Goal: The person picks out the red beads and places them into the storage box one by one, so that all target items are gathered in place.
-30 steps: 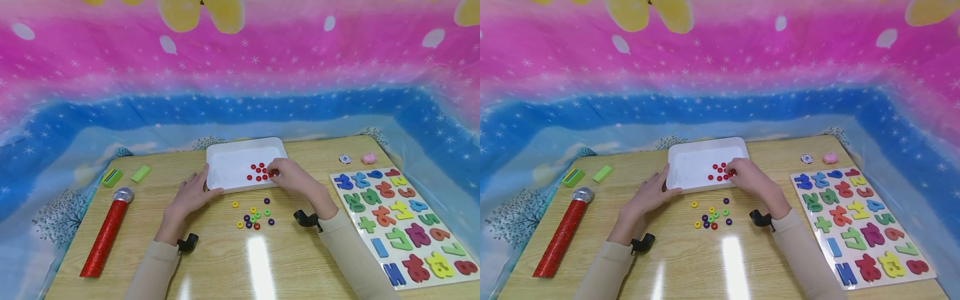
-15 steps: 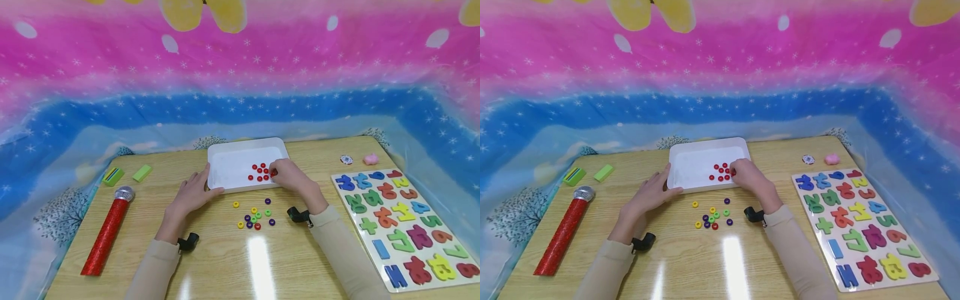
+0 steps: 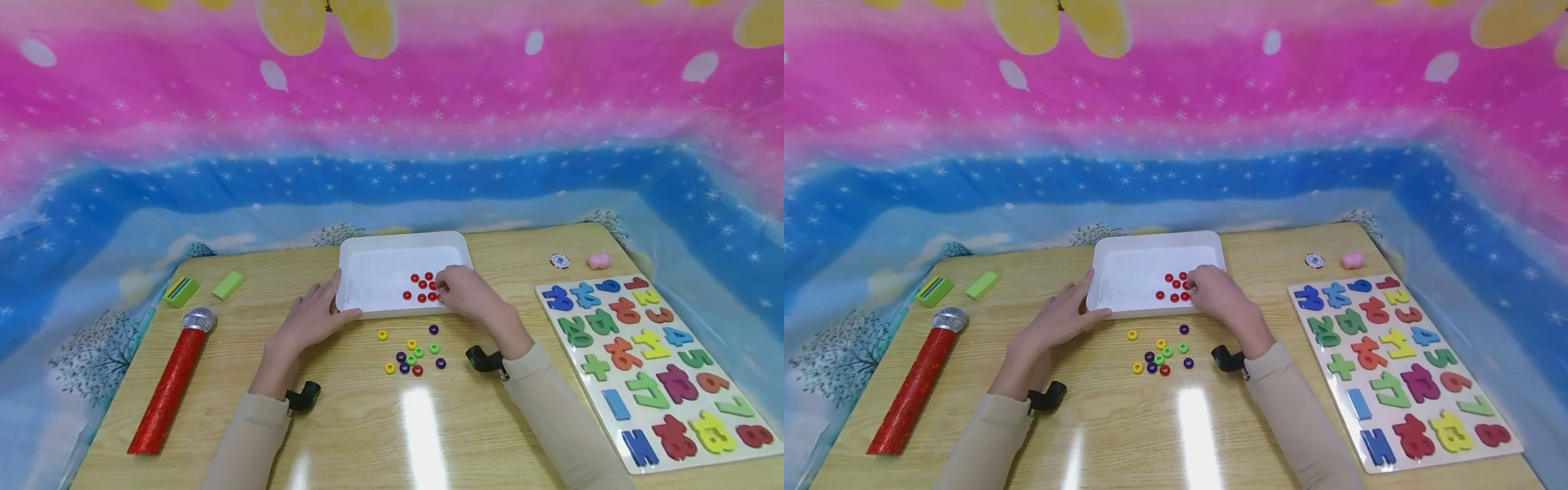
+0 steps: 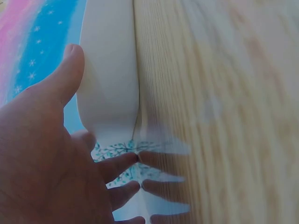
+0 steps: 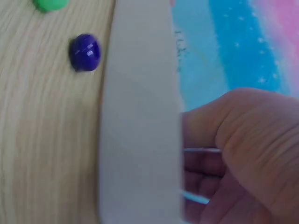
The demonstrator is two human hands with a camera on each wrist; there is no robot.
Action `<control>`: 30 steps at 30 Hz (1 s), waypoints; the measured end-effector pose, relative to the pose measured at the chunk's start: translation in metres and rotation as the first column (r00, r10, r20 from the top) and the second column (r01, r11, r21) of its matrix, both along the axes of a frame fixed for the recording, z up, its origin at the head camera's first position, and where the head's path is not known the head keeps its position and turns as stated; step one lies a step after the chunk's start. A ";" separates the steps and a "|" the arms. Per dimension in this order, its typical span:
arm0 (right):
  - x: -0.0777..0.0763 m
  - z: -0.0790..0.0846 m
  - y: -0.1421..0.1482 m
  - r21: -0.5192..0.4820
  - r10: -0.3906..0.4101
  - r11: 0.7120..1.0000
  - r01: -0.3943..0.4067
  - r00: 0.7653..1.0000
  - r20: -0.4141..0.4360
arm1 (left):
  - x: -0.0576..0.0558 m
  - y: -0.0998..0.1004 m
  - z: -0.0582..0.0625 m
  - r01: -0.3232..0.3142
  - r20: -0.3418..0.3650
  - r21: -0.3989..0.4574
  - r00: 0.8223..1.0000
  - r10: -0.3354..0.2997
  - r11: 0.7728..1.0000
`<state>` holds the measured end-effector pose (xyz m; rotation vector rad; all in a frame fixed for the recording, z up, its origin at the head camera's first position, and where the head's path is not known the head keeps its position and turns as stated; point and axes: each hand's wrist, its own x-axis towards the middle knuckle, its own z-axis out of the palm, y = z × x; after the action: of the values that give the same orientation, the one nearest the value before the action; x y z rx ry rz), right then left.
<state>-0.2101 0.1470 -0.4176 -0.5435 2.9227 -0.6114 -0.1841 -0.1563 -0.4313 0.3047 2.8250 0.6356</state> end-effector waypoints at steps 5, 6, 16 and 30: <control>0.019 0.020 -0.010 -0.043 0.099 0.994 -0.103 0.991 -0.088 | 0.001 -0.001 0.000 -0.001 -0.003 -0.003 1.000 0.001 1.000; 0.025 0.024 -0.012 -0.050 0.139 0.988 -0.145 0.986 -0.096 | 0.001 -0.001 0.000 -0.001 -0.006 -0.006 1.000 0.001 1.000; 0.076 0.024 -0.037 0.017 0.447 0.893 -0.449 0.892 0.064 | 0.004 0.001 0.000 -0.001 -0.019 -0.026 1.000 0.001 1.000; 0.091 0.006 -0.045 0.136 0.438 0.887 -0.441 0.897 0.056 | 0.004 0.001 -0.002 -0.014 -0.015 -0.021 1.000 0.014 1.000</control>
<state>-0.1189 0.1022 -0.4113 -1.1238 2.6495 -0.3373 -0.1805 -0.1550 -0.4334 0.2871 2.8480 0.6087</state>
